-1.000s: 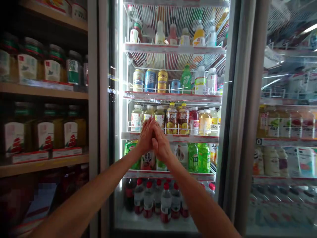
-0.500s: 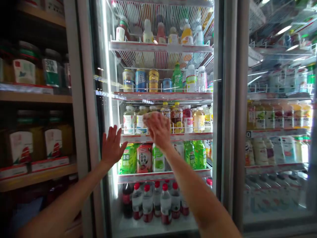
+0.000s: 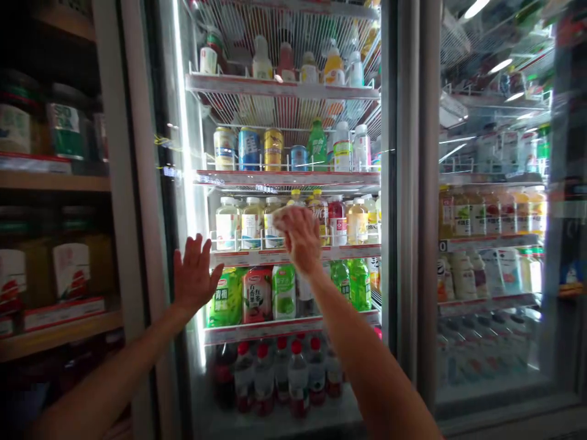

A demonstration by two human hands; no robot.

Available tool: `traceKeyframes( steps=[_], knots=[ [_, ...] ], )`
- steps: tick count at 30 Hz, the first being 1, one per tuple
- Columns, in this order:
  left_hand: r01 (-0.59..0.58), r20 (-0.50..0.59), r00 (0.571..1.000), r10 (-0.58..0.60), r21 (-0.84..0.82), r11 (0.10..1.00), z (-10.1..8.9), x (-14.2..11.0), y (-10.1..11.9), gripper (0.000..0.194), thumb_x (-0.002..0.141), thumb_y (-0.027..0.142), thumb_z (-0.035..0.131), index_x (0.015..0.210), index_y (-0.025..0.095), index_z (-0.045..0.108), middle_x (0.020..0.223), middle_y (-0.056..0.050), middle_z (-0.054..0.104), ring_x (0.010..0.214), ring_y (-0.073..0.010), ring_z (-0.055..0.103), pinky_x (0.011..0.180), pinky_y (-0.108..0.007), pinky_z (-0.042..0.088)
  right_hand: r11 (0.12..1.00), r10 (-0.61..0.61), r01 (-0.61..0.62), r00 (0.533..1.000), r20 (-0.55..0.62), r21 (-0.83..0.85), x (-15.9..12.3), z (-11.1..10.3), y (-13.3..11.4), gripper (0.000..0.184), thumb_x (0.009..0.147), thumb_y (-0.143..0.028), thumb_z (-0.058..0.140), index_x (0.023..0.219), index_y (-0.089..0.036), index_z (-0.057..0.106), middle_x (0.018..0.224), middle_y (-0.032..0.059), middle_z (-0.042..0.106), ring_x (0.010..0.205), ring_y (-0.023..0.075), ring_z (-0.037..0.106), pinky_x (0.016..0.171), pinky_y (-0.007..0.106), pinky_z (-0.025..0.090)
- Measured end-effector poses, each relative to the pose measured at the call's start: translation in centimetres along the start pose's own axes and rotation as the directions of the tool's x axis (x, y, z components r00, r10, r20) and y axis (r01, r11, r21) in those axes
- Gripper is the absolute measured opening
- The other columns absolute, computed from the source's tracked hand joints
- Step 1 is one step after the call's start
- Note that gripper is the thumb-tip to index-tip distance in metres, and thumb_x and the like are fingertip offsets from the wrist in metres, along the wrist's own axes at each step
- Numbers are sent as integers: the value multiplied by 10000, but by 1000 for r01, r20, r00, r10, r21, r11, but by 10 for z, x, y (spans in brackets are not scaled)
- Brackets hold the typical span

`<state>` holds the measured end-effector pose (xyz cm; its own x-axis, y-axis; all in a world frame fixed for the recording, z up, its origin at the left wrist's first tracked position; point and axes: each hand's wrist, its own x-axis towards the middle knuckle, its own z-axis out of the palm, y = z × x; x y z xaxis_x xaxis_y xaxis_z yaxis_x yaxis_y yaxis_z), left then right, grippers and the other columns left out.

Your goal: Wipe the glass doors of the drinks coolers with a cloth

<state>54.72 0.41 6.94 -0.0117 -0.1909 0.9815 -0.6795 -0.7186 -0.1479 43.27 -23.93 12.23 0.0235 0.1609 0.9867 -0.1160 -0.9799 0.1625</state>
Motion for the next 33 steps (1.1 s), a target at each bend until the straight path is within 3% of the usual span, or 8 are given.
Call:
traceKeyframes(
  steps=[4, 12, 15, 19, 23, 27, 30, 33],
  knots=[
    [30, -9, 999, -30, -14, 999, 1, 0, 5, 672, 868, 395, 407, 1423, 194, 84, 1479, -130, 176, 1374, -266, 114, 1096, -509, 74, 941, 318, -339, 895, -314, -15, -8, -20, 85, 468, 883, -259, 360, 1306, -66, 415, 1384, 165, 380, 1321, 255, 275, 1069, 483, 270],
    [28, 8, 1000, -28, -3, 1000, 3, -1, 5, 669, 870, 409, 402, 1421, 167, 112, 1482, -139, 159, 1377, -269, 97, 1099, -505, 64, 997, -75, 79, 991, 108, -25, -8, -5, 6, 451, 862, -264, 424, 1314, -268, 419, 1450, 3, 303, 1371, 214, 155, 1113, 443, 201],
    [36, 17, 999, -36, 7, 999, 3, -1, 6, 670, 870, 406, 402, 1421, 160, 112, 1486, -132, 147, 1377, -274, 98, 1098, -508, 66, 979, 170, -176, 984, -58, -103, -17, -24, 68, 455, 861, -246, 383, 1310, -194, 426, 1428, 66, 335, 1349, 229, 220, 1085, 482, 238],
    [42, 8, 999, -42, -10, 999, 4, -1, 7, 669, 868, 408, 396, 1421, 156, 117, 1485, -136, 147, 1378, -272, 92, 1101, -506, 48, 813, 531, -580, 778, -336, -57, -18, -34, 116, 483, 866, -275, 337, 1310, -98, 414, 1401, 161, 339, 1323, 286, 255, 1045, 573, 247],
    [58, 25, 998, -58, -32, 998, 4, -1, 7, 661, 866, 418, 388, 1417, 146, 144, 1481, -146, 158, 1379, -270, 79, 1102, -506, 34, 981, 192, -195, 977, -88, -18, -20, -12, 19, 454, 863, -253, 387, 1309, -176, 425, 1425, 81, 327, 1367, 239, 156, 1097, 475, 234],
    [68, 35, 997, -67, -19, 998, 3, -3, 8, 645, 871, 415, 385, 1414, 147, 161, 1481, -143, 167, 1381, -259, 80, 1101, -504, 50, 980, -191, 182, 971, 140, 75, -43, -9, -28, 448, 843, -274, 458, 1290, -280, 440, 1444, 3, 307, 1373, 216, 146, 1105, 435, 233],
    [75, 33, 997, -74, -11, 997, 3, -5, 8, 632, 873, 402, 380, 1410, 138, 176, 1477, -150, 175, 1382, -254, 78, 1102, -499, 52, 996, 89, -90, 996, -31, -25, -64, -25, 33, 457, 846, -251, 434, 1303, -219, 434, 1440, 68, 309, 1357, 249, 195, 1076, 484, 260],
    [80, 30, 996, -79, -20, 997, 4, -5, 9, 631, 872, 403, 373, 1409, 133, 181, 1477, -152, 175, 1382, -258, 76, 1101, -501, 39, 899, 395, -432, 868, -300, -66, -73, -31, 81, 485, 860, -259, 381, 1332, -147, 389, 1428, 140, 303, 1334, 291, 238, 1035, 568, 274]
  ],
)
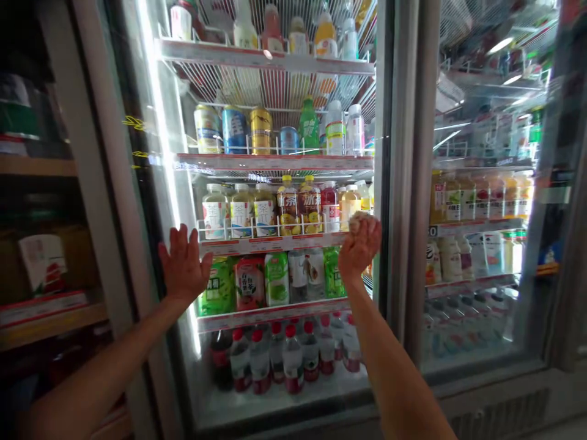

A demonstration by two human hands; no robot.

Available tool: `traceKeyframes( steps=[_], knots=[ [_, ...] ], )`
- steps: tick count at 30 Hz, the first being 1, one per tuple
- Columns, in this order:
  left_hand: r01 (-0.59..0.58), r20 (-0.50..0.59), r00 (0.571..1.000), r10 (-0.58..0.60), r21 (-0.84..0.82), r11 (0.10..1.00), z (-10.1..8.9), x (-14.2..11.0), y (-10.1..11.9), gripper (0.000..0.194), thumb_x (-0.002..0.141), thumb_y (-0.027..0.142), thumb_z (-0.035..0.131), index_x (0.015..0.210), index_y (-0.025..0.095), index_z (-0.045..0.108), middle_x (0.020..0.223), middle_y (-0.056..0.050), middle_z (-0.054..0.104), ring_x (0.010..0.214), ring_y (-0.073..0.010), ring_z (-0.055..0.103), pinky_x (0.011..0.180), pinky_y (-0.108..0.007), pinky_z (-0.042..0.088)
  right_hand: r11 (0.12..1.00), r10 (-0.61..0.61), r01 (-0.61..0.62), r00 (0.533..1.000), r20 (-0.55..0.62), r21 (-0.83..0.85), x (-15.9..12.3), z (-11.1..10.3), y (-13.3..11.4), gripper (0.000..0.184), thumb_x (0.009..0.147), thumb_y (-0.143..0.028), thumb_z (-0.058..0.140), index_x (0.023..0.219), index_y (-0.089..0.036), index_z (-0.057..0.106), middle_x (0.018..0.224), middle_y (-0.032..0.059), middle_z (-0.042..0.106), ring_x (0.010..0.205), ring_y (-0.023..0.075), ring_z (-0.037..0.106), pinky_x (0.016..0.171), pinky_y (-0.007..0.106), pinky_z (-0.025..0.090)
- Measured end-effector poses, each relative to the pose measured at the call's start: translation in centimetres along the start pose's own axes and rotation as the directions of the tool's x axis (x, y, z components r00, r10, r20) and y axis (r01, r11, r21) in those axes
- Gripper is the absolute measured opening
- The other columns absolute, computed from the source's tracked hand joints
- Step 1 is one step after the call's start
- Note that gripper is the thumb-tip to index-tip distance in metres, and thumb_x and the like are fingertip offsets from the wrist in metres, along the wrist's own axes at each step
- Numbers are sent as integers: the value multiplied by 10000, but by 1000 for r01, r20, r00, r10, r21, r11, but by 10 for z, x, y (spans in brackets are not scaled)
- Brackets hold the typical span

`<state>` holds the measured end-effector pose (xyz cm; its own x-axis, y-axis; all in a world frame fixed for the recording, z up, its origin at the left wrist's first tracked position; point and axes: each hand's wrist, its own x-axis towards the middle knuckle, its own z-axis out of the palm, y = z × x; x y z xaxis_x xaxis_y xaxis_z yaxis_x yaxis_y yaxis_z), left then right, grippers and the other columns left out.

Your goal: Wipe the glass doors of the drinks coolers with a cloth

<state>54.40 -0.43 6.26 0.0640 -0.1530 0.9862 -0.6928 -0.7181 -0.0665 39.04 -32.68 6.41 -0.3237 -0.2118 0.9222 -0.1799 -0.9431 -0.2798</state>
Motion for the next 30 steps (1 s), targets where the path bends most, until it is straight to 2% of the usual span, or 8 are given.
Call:
traceKeyframes(
  steps=[4, 8, 13, 17, 22, 23, 27, 30],
  knots=[
    [10, 3, 1000, -10, -22, 1000, -1, 0, 4, 629, 875, 407, 365, 1408, 126, 183, 1476, -160, 169, 1381, -267, 68, 1098, -506, 29, 983, -171, 161, 977, 125, 87, -27, 3, -53, 480, 856, -248, 414, 1333, -206, 385, 1455, 104, 270, 1355, 271, 195, 1054, 533, 274],
    [-4, 23, 1000, 5, -41, 999, -3, -10, 9, 621, 875, 402, 380, 1412, 166, 176, 1477, -141, 182, 1380, -266, 73, 1095, -513, 34, 847, -531, 468, 778, 335, 254, -54, -7, -89, 455, 839, -244, 457, 1292, -276, 433, 1439, 44, 320, 1363, 236, 187, 1071, 461, 289],
    [-43, 34, 998, 44, -18, 999, 0, -25, 11, 622, 870, 387, 400, 1414, 204, 162, 1472, -127, 207, 1378, -258, 97, 1094, -515, 61, 990, -138, 136, 987, 83, 24, -30, -16, 3, 482, 856, -243, 408, 1335, -191, 390, 1431, 119, 314, 1332, 279, 257, 1030, 543, 309],
    [-24, 43, 999, 25, -20, 1000, 4, -26, 9, 631, 867, 398, 398, 1415, 201, 156, 1479, -122, 180, 1379, -263, 79, 1092, -524, 45, 999, -37, 33, 992, 125, 30, -40, -12, -23, 504, 860, -247, 392, 1357, -176, 357, 1458, 123, 256, 1358, 293, 183, 1043, 570, 272],
    [-11, 71, 997, 12, -14, 1000, -4, -23, 10, 614, 871, 405, 399, 1409, 197, 188, 1475, -118, 196, 1377, -256, 95, 1097, -507, 59, 856, -516, 426, 739, 433, 292, -78, -20, -88, 478, 842, -237, 452, 1317, -268, 415, 1440, 53, 326, 1367, 242, 180, 1071, 483, 282],
    [-11, 73, 997, 11, -8, 1000, -6, -25, 11, 604, 872, 397, 400, 1406, 198, 200, 1473, -117, 203, 1377, -254, 102, 1098, -505, 64, 860, -510, 431, 749, 422, 273, -78, -23, -77, 477, 842, -239, 456, 1317, -269, 415, 1437, 55, 332, 1363, 241, 193, 1067, 481, 289],
    [-100, 102, 990, 102, -26, 995, -6, -44, 22, 566, 870, 343, 425, 1393, 223, 245, 1462, -105, 240, 1372, -234, 142, 1105, -476, 103, 993, -118, 117, 983, 144, 10, -63, -30, -1, 500, 851, -220, 430, 1347, -194, 372, 1445, 126, 294, 1342, 282, 239, 1027, 548, 310],
    [-122, 108, 986, 127, -52, 991, 5, -61, 32, 569, 857, 336, 455, 1386, 256, 261, 1464, -87, 238, 1373, -240, 126, 1109, -491, 77, 1000, -18, 20, 995, 100, -19, -68, -31, -3, 525, 852, -220, 418, 1367, -162, 336, 1458, 141, 256, 1350, 289, 212, 1033, 561, 296]
  ],
)
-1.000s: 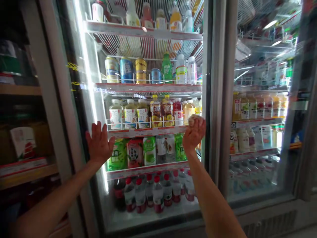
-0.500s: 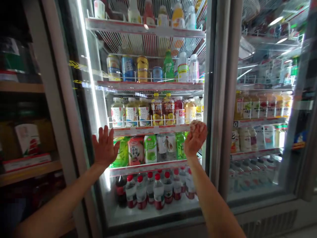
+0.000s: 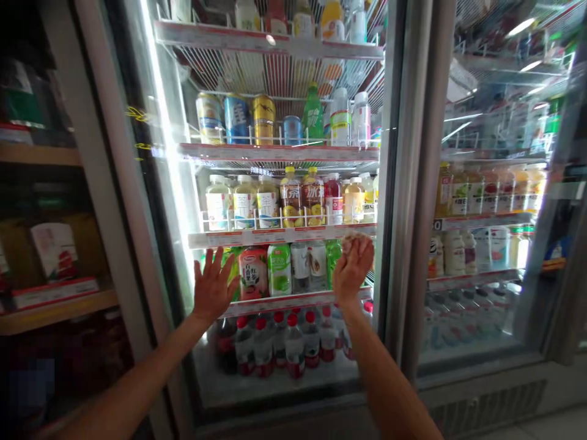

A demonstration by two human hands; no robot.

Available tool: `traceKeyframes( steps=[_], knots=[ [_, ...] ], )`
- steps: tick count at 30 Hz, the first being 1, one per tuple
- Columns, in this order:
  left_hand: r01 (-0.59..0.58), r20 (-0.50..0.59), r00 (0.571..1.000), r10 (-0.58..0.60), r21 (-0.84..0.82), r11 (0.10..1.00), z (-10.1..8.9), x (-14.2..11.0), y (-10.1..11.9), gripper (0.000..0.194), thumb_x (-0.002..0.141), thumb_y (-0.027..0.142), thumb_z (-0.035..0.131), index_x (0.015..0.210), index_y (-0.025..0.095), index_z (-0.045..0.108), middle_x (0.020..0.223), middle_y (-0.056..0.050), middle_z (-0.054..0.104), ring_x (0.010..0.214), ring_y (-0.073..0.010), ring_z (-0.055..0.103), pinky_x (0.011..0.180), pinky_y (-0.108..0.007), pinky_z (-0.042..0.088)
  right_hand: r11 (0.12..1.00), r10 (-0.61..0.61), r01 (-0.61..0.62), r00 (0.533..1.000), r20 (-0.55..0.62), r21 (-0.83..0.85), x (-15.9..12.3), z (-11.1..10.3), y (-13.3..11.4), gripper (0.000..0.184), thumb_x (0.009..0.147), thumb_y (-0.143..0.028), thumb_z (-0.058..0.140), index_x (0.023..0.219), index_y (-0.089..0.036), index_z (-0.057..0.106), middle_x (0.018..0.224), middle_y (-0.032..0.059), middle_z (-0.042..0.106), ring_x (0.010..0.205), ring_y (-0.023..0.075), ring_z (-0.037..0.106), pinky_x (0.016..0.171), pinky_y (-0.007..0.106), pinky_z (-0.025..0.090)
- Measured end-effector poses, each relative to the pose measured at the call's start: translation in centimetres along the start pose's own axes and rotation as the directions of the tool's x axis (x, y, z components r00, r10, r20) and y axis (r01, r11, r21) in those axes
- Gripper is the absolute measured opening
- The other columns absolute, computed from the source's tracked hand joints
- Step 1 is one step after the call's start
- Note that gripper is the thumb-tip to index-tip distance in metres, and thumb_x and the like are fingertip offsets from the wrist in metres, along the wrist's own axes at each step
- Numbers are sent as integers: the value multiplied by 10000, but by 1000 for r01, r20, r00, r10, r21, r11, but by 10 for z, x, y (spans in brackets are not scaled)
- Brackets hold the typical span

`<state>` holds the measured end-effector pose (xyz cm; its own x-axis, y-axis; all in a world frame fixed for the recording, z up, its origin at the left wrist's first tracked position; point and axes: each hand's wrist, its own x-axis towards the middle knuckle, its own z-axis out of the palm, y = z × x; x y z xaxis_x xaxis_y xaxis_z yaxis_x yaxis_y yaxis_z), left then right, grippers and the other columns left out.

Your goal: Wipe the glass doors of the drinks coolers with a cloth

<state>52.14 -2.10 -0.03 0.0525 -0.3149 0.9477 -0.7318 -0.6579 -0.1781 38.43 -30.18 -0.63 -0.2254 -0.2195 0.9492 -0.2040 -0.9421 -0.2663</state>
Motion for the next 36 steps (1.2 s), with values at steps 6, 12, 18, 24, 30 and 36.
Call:
traceKeyframes(
  steps=[6, 12, 18, 24, 30, 36],
  knots=[
    [35, 5, 999, -35, 11, 999, 8, -4, 6, 574, 855, 340, 460, 1386, 268, 254, 1468, -79, 231, 1378, -238, 97, 1107, -501, 72, 871, -488, 417, 793, 365, 260, -35, -5, -57, 472, 836, -224, 461, 1305, -271, 432, 1445, 53, 317, 1361, 243, 199, 1070, 477, 285],
    [62, 24, 998, -62, -12, 998, 5, -4, 10, 578, 859, 315, 449, 1393, 248, 236, 1479, -89, 195, 1380, -248, 74, 1102, -523, 48, 997, 55, -55, 998, 14, -49, -13, -13, 31, 526, 862, -233, 400, 1376, -165, 311, 1447, 147, 276, 1341, 284, 235, 1031, 567, 296],
    [75, 17, 997, -74, -32, 997, 1, -3, 15, 569, 861, 315, 444, 1390, 239, 251, 1469, -100, 226, 1380, -244, 85, 1100, -518, 78, 931, -361, 312, 862, 355, 189, -44, -14, -30, 506, 843, -204, 445, 1343, -243, 377, 1439, 84, 321, 1367, 254, 171, 1063, 501, 297],
    [103, 43, 994, -103, 2, 995, -2, -10, 31, 624, 852, 314, 453, 1409, 211, 189, 1482, -119, 164, 1378, -268, 65, 1089, -534, 124, 998, 13, -6, 992, 122, -55, -34, -28, 35, 556, 875, -235, 369, 1409, -184, 224, 1451, 147, 271, 1350, 274, 218, 1036, 567, 299],
    [110, 59, 992, -109, -22, 994, 2, -26, 50, 697, 838, 331, 483, 1420, 186, 128, 1479, -134, 154, 1375, -281, 58, 1090, -533, 134, 974, -222, 199, 931, 290, 108, -70, -20, -19, 622, 853, -189, 411, 1422, -262, 170, 1473, 96, 241, 1360, 276, 186, 1027, 554, 335],
    [86, 164, 983, -81, -20, 996, 1, -59, 58, 629, 844, 302, 467, 1405, 184, 208, 1453, -127, 244, 1369, -258, 129, 1102, -507, 138, 985, -168, 169, 948, 271, 17, -66, -37, 25, 635, 848, -219, 436, 1423, -257, 171, 1466, 107, 256, 1351, 289, 217, 1028, 572, 317]
  ],
)
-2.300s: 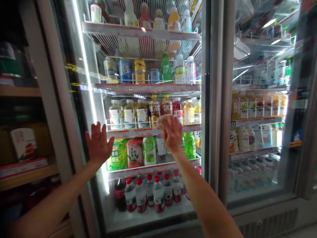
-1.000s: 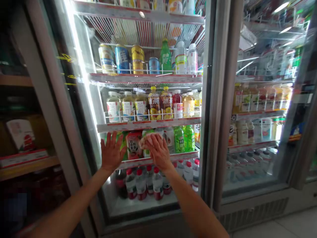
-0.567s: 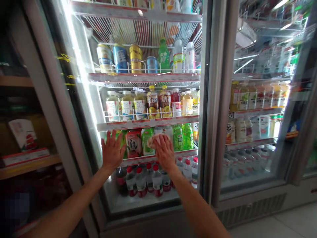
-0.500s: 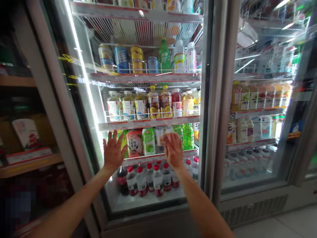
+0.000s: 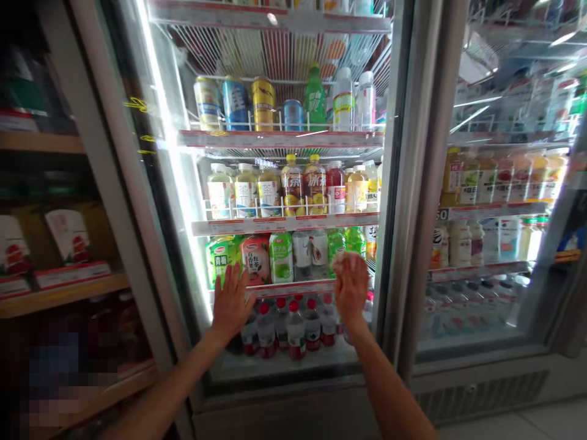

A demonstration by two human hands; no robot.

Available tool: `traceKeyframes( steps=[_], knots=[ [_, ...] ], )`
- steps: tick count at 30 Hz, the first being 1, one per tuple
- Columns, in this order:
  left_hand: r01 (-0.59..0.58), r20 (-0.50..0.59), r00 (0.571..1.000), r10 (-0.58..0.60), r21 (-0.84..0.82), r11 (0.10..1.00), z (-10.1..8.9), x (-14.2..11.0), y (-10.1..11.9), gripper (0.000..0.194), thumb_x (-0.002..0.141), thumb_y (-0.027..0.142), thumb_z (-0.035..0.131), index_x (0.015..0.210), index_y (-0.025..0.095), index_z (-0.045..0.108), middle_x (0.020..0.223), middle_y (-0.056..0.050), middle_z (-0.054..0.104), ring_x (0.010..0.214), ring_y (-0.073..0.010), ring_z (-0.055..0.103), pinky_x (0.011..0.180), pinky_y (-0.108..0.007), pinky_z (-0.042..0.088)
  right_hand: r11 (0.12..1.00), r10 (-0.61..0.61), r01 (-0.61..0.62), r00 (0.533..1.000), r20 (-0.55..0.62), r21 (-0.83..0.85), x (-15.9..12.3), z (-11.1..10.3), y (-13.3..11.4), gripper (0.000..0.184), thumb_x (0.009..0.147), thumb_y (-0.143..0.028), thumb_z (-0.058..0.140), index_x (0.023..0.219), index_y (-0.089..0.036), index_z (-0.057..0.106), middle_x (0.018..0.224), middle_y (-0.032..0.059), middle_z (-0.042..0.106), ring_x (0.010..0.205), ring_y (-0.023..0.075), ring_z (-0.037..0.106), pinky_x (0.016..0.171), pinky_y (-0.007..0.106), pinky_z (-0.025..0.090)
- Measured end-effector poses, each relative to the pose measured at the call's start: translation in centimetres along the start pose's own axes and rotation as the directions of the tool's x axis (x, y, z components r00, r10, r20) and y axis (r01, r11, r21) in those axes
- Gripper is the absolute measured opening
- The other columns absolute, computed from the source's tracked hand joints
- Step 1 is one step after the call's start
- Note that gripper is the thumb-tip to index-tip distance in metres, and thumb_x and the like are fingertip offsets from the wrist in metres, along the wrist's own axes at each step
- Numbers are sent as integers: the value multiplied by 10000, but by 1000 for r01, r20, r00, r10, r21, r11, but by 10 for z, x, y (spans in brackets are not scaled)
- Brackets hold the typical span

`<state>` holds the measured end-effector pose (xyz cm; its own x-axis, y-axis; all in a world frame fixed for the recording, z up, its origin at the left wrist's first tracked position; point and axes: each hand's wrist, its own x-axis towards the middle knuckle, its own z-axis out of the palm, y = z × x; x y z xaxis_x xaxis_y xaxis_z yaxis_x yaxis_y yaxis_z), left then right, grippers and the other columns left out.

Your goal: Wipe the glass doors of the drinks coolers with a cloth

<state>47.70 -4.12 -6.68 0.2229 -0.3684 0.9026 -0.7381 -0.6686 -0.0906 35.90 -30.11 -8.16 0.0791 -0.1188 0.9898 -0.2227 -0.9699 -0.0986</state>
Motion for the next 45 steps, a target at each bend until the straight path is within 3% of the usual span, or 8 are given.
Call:
traceKeyframes(
  steps=[10, 17, 23, 29, 36, 41, 43, 45],
  knots=[
    [1, 53, 999, -4, 61, 998, -2, -18, 3, 570, 848, 292, 456, 1376, 154, 294, 1435, -143, 284, 1363, -258, 155, 1098, -496, 167, 971, -217, 189, 955, 202, 148, -32, 11, -38, 624, 840, -163, 437, 1412, -268, 211, 1429, 89, 346, 1353, 260, 221, 1042, 535, 323],
    [-16, 73, 997, 9, 95, 995, 1, -42, 1, 539, 843, 317, 476, 1343, 154, 360, 1418, -139, 326, 1356, -263, 187, 1091, -470, 199, 962, 272, -274, 956, -115, -5, -35, 6, 17, 605, 865, -189, 392, 1425, -179, 163, 1489, 151, 154, 1362, 311, 156, 1030, 600, 279],
    [-12, 101, 995, 3, 86, 996, 1, -55, 9, 497, 847, 318, 472, 1298, 115, 415, 1399, -163, 353, 1347, -267, 220, 1086, -477, 209, 966, -238, 205, 945, 225, 157, -68, 14, -56, 614, 827, -138, 451, 1394, -282, 261, 1499, 69, 171, 1361, 268, 189, 1044, 511, 314],
    [10, 115, 993, -29, 166, 986, -7, -72, -11, 518, 858, 273, 444, 1335, 98, 344, 1420, -177, 309, 1353, -278, 198, 1063, -495, 245, 990, 140, -140, 990, 11, -27, -55, 9, -21, 621, 844, -200, 453, 1415, -206, 211, 1506, 119, 94, 1365, 315, 145, 1032, 564, 281],
    [137, 107, 982, -158, 181, 974, -21, -81, -38, 575, 863, 280, 429, 1386, 125, 246, 1441, -168, 269, 1357, -279, 183, 1070, -522, 226, 865, -497, 432, 805, 325, 254, -61, 27, -108, 577, 809, -144, 451, 1367, -235, 337, 1438, 63, 336, 1353, 217, 219, 1082, 433, 246],
    [217, 103, 965, -241, 199, 956, -29, -97, -64, 592, 863, 293, 416, 1399, 140, 215, 1455, -161, 237, 1355, -283, 194, 1072, -530, 215, 959, -280, 258, 930, 239, 119, -19, 28, -115, 594, 830, -194, 443, 1397, -199, 269, 1480, 109, 222, 1376, 278, 112, 1072, 529, 176],
    [205, 134, 962, -237, 218, 954, -31, -108, -68, 577, 864, 282, 408, 1393, 134, 231, 1455, -157, 237, 1355, -278, 196, 1074, -524, 215, 901, -430, 388, 857, 283, 194, -31, 30, -122, 606, 822, -174, 442, 1400, -184, 261, 1477, 102, 235, 1374, 265, 127, 1071, 493, 210],
    [187, 171, 959, -228, 227, 956, -32, -120, -69, 563, 857, 262, 409, 1384, 134, 258, 1453, -146, 248, 1355, -272, 200, 1078, -513, 213, 703, -710, 615, 632, 311, 357, -56, 33, -134, 600, 809, -137, 436, 1388, -187, 287, 1452, 62, 309, 1353, 223, 210, 1077, 432, 237]
  ],
)
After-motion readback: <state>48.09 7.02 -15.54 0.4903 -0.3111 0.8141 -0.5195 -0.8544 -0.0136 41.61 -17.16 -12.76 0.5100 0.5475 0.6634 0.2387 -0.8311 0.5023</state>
